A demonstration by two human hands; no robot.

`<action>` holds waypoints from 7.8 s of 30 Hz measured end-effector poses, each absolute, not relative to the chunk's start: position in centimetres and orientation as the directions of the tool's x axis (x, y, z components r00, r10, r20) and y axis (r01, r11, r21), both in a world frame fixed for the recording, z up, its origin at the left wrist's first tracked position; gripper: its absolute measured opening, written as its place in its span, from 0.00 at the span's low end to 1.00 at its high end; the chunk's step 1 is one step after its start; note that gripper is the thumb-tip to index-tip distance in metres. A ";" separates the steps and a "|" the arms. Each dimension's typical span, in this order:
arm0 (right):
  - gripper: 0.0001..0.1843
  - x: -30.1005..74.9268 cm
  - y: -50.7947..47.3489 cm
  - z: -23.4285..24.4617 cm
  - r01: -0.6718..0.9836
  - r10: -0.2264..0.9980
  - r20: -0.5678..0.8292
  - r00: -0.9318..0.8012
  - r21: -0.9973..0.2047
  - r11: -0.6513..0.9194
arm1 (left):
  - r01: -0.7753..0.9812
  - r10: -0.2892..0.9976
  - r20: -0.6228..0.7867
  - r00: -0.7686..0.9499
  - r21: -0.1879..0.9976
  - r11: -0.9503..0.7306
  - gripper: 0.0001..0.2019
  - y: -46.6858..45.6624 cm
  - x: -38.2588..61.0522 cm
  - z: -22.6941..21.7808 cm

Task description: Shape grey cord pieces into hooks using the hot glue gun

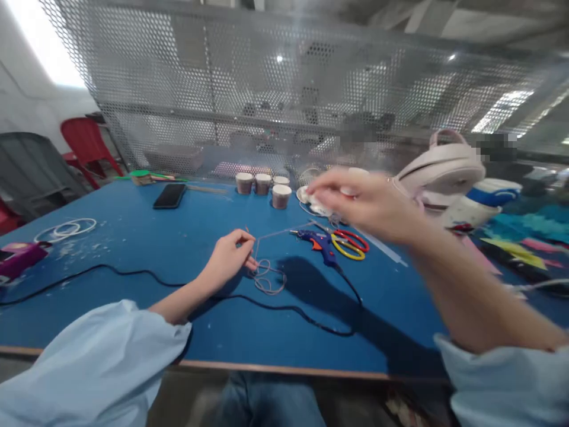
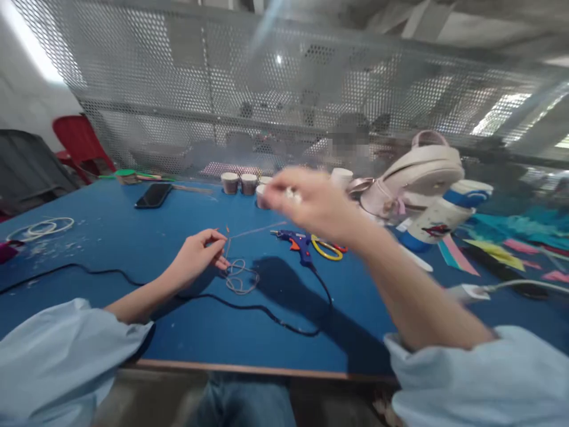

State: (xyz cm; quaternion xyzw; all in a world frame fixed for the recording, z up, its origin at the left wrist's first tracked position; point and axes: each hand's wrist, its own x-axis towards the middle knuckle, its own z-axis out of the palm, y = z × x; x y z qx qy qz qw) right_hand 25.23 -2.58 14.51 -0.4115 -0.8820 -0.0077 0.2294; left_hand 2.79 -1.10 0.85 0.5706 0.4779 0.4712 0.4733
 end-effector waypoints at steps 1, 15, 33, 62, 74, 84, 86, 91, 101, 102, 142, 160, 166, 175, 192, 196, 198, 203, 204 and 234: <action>0.14 25.0 -2.0 13.8 0.712 0.683 0.402 -0.610 -0.101 0.695 | 0.143 0.989 0.101 0.108 0.983 -0.116 0.03 -1.2 2.8 1.0; 0.24 25.5 0.9 7.2 0.701 0.790 0.134 -0.598 -0.391 0.597 | 0.356 0.945 0.283 0.164 0.876 -0.324 0.04 -0.8 2.4 1.5; 0.09 25.7 1.4 6.1 0.666 0.769 0.227 -0.597 -0.394 0.633 | 0.136 0.986 -0.045 0.161 0.990 0.023 0.03 -1.0 2.8 1.5; 0.07 26.2 1.8 5.2 0.633 0.644 0.306 -0.701 -0.149 0.760 | 0.080 0.971 -0.133 0.201 0.990 0.119 0.06 -1.1 3.0 1.0; 0.06 25.9 1.6 5.0 0.640 0.670 0.287 -0.685 -0.204 0.741 | 0.082 0.963 -0.160 0.218 0.986 0.146 0.05 -1.4 2.9 1.2; 0.07 26.0 1.8 4.9 0.604 0.625 0.297 -0.722 -0.171 0.779 | 0.064 0.961 -0.164 0.221 0.986 0.154 0.05 -1.4 2.9 1.0; 0.06 26.0 1.8 4.8 0.597 0.614 0.319 -0.722 -0.162 0.786 | 0.059 0.961 -0.161 0.226 0.987 0.151 0.06 -1.4 2.9 0.9; 0.05 26.0 1.8 4.6 0.591 0.595 0.397 -0.699 -0.149 0.793 | 0.053 0.957 -0.176 0.232 0.984 0.168 0.05 -1.3 2.9 1.0; 0.06 25.6 1.5 4.5 0.565 0.506 0.544 -0.669 -0.070 0.822 | 0.011 0.922 -0.244 0.301 0.968 0.252 0.06 -1.3 2.5 0.8; 0.06 25.6 1.4 4.5 0.563 0.493 0.553 -0.671 -0.052 0.825 | 0.002 0.914 -0.258 0.312 0.963 0.271 0.06 -1.2 2.5 0.7; 0.12 28.2 0.6 5.3 0.797 0.762 0.499 -0.413 -0.206 0.567 | -0.081 0.951 -0.274 0.145 0.954 0.288 0.07 -0.5 1.9 0.7; 0.23 32.6 2.1 1.0 0.974 1.000 0.011 -0.009 -0.228 0.011 | -0.056 0.957 -0.253 0.141 0.963 0.263 0.05 -0.6 1.8 0.4; 0.10 31.4 2.1 0.4 0.873 0.999 0.038 0.034 -0.487 -0.011 | -0.072 0.963 -0.247 0.111 0.964 0.255 0.06 -0.3 1.8 0.2; 0.12 29.4 -0.6 2.2 0.275 0.992 0.124 -0.015 -0.953 0.123 | -0.102 0.965 -0.255 0.060 0.960 0.260 0.05 0.0 2.1 0.2; 0.11 25.5 -3.0 1.1 0.430 0.958 -0.019 -0.286 -0.896 0.110 | -0.043 0.957 -0.268 0.111 0.961 0.274 0.04 -0.3 2.9 -0.6; 0.15 25.0 -2.8 0.7 0.515 0.965 -0.040 -0.259 -0.851 0.102 | -0.033 0.957 -0.260 0.127 0.963 0.266 0.05 -0.1 3.0 -0.7; 0.18 25.0 -2.7 0.3 0.547 0.968 -0.064 -0.244 -0.833 0.083 | -0.031 0.957 -0.258 0.134 0.964 0.265 0.05 -0.1 3.0 -0.8; 0.21 24.9 -2.7 -0.3 0.557 0.966 -0.053 -0.252 -0.825 0.100 | -0.019 0.956 -0.256 0.140 0.965 0.261 0.06 -0.2 3.0 -0.9; 0.21 24.9 -2.7 -0.4 0.552 0.965 -0.051 -0.256 -0.828 0.103 | -0.014 0.956 -0.256 0.140 0.965 0.261 0.05 -0.2 3.0 -0.9; 0.21 24.8 -2.8 0.5 0.598 0.948 0.071 -0.310 -0.761 0.252 | -0.021 0.955 -0.249 0.164 0.967 0.255 0.06 -0.3 3.0 -0.6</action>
